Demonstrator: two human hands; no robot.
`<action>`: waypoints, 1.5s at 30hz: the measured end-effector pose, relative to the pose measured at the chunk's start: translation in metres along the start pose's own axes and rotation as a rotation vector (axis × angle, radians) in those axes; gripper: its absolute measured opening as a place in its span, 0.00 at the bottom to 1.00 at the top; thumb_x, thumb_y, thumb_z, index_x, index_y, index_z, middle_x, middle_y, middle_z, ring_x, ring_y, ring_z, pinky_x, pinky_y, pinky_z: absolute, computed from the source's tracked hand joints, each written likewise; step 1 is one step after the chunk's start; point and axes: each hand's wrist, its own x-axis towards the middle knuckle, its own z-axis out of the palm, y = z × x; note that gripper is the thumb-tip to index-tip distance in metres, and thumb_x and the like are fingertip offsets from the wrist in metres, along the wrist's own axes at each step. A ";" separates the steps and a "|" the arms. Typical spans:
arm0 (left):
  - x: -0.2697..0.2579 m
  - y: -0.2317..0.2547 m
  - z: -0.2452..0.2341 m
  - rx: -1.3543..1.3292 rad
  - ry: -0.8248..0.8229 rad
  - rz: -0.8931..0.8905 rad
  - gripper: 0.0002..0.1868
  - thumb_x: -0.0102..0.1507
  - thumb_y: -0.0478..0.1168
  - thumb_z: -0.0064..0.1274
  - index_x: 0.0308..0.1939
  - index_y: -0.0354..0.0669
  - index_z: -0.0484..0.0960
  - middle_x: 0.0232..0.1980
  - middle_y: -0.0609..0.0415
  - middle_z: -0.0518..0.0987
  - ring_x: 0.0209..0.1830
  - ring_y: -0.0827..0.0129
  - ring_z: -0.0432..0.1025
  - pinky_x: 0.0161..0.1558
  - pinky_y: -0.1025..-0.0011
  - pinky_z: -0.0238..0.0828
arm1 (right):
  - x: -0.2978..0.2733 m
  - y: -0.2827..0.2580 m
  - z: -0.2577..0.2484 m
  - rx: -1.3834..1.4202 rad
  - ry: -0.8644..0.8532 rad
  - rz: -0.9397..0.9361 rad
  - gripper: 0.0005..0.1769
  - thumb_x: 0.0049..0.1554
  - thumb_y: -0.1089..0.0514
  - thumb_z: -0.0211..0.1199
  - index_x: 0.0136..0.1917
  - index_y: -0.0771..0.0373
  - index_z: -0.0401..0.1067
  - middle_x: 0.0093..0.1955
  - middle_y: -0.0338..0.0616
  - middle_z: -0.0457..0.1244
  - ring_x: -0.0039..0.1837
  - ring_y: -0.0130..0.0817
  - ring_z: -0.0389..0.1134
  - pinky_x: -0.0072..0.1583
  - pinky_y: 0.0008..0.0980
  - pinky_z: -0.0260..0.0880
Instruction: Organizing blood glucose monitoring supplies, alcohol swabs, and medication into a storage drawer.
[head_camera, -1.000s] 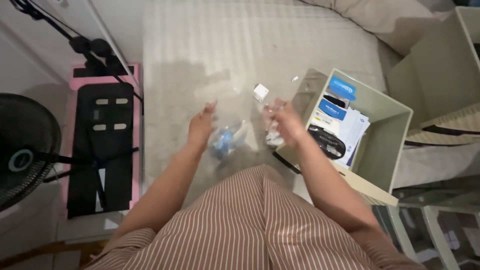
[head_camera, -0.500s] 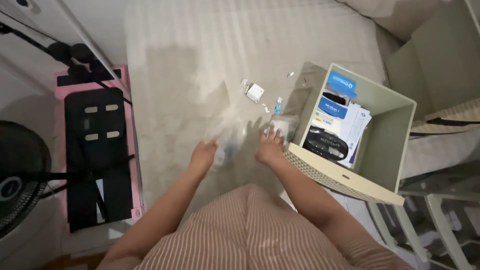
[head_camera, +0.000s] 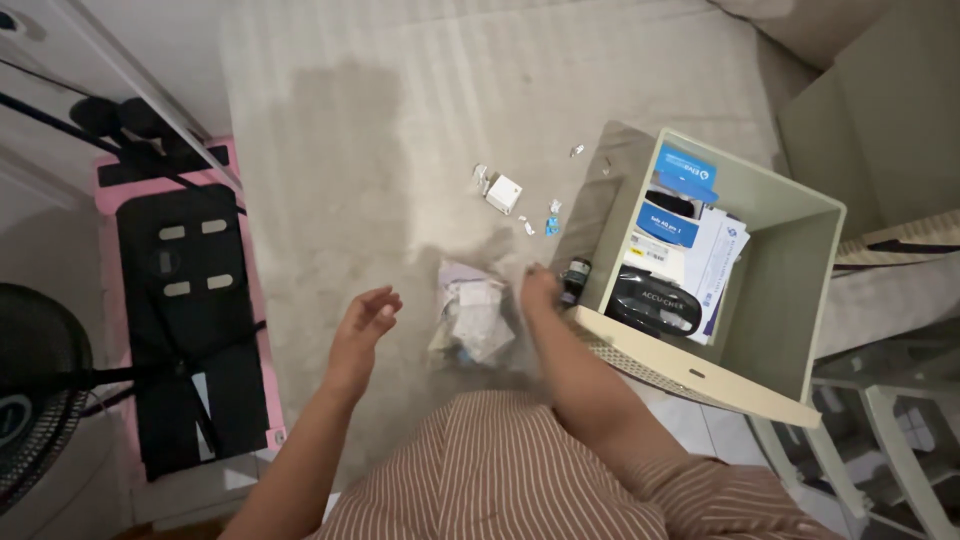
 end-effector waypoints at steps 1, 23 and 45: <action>-0.001 -0.002 0.000 0.001 -0.002 -0.007 0.25 0.68 0.43 0.52 0.67 0.37 0.71 0.63 0.47 0.77 0.67 0.61 0.70 0.66 0.65 0.65 | -0.044 0.007 -0.037 -0.002 -0.003 0.006 0.13 0.64 0.54 0.54 0.54 0.61 0.76 0.52 0.56 0.69 0.55 0.51 0.70 0.56 0.47 0.68; 0.044 0.053 0.102 -0.159 -0.430 -0.038 0.36 0.62 0.35 0.60 0.73 0.41 0.62 0.68 0.48 0.71 0.64 0.64 0.69 0.63 0.66 0.70 | -0.180 -0.187 -0.351 1.635 -0.620 -0.018 0.14 0.61 0.64 0.62 0.61 0.63 0.72 0.50 0.37 0.69 0.50 0.29 0.70 0.54 0.33 0.70; -0.001 0.081 0.139 0.300 -0.238 0.176 0.45 0.66 0.53 0.57 0.81 0.46 0.52 0.77 0.44 0.63 0.76 0.58 0.60 0.69 0.60 0.64 | -0.205 -0.159 -0.402 1.289 -0.010 -0.220 0.29 0.71 0.42 0.51 0.72 0.67 0.73 0.48 0.40 0.62 0.45 0.22 0.61 0.47 0.25 0.64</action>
